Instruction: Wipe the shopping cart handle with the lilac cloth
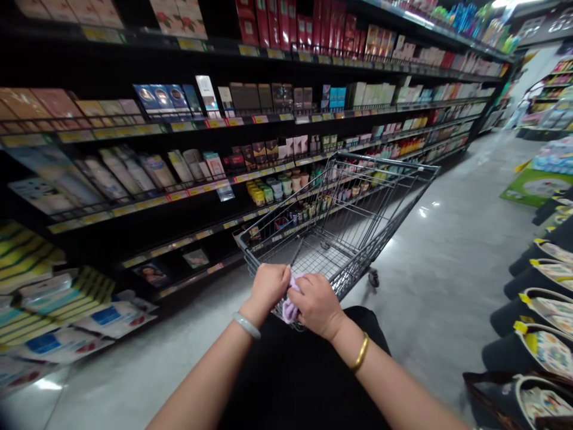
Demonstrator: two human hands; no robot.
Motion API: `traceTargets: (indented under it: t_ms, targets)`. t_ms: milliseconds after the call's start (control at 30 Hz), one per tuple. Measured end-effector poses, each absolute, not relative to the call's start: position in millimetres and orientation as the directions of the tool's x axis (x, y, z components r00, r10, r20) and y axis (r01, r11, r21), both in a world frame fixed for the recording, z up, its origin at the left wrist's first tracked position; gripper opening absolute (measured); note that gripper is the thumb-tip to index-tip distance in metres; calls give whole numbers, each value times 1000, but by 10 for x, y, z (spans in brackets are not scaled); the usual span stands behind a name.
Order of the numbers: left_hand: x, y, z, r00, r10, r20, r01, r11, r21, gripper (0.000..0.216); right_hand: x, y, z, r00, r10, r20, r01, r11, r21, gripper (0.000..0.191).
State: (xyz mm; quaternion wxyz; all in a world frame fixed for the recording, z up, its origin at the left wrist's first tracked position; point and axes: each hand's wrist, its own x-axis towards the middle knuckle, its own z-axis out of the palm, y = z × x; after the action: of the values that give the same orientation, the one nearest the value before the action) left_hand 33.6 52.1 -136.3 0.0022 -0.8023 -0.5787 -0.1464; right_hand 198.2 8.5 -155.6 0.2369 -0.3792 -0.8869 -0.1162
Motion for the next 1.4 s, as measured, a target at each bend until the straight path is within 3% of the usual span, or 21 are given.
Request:
traceTargets:
  t_ms: [167,333,500,600,833,1000,1200,1400]
  targets:
    - [561,501,-1361,298,917,264,923,-347,166,47,2292,174,-1570,-631,568,528,693,719,55,23]
    - [770,474,-1365,342,897,279,893,-403,201,41,2657,204,-1499,-623,618,480,727,683,66,27]
    - [879,575,-1380,370,893,255,842,-438,313,27,2526,172,-1364,-418,796,437,899,432,73,22]
    - [784,724,-1372,432,872,231,787,-489,375,26,2298,179,-1366,-308,817,488,950,293,108,22]
    - [91,1014,-1269,546,811,212,810,-575,117,44,2632,177,-1578,-292,702,650,950,290,114,18]
    - [97,1037,-1272,509,850,133,856,-516,25,38,2388,247,-1495,-188,770,609,974,225,16,19]
    - [432,896,-1329,481,862,160,870,-492,37,22,1885,346,-1647,-291,756,587,928,373,-20,25]
    - [629,777,-1360,521,837,168,834,-541,105,31,2494,255,-1726,-186,769,612,956,285,-67,32]
